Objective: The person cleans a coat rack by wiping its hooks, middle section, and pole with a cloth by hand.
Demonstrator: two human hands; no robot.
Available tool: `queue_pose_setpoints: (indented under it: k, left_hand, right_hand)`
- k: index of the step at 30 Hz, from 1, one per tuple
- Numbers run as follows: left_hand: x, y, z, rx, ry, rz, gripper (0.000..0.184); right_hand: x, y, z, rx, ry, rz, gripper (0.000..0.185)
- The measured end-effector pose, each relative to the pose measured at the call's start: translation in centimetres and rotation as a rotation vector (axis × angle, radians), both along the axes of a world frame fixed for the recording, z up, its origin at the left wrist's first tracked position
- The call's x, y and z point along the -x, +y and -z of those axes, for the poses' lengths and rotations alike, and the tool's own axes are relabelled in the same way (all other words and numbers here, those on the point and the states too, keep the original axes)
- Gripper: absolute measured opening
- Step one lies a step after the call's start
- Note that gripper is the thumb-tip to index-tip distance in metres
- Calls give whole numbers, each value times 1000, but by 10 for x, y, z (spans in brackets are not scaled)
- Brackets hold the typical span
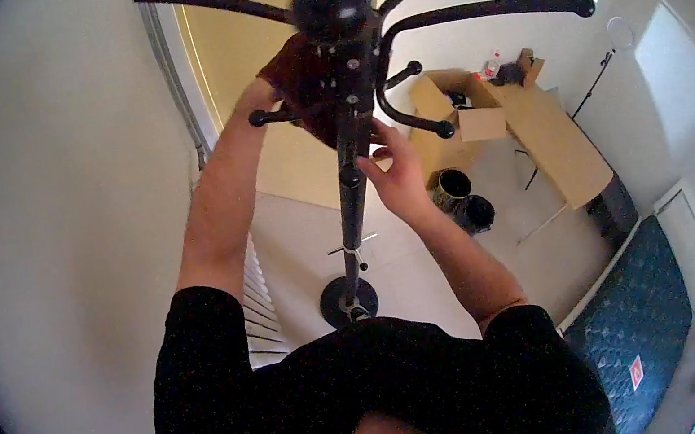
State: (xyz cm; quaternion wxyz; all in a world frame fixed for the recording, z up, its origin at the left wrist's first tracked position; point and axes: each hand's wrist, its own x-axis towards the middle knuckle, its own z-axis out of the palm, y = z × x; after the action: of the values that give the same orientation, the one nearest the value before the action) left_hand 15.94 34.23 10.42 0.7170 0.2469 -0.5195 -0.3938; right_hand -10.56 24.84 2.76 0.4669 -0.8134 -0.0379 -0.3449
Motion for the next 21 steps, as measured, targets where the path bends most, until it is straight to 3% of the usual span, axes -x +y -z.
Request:
queue_pose_setpoints:
  k: [6,11,15,18,21]
  left_hand:
    - [8,-23,21,-51,374,77,21]
    - [2,-15,9,-7,385,92,18]
    - [-15,6,0,-47,289,-172,19]
    - [-29,0,4,-93,161,-537,21]
    - [-26,-12,5,66,43,-829,23]
  right_hand:
    - [12,9,-3,55,-16,40,63]
    - [13,5,-2,118,3,46,68]
    - [16,7,-1,75,-21,7,68]
    - [26,2,-9,61,4,-80,68]
    - [29,-11,-1,67,12,-143,69]
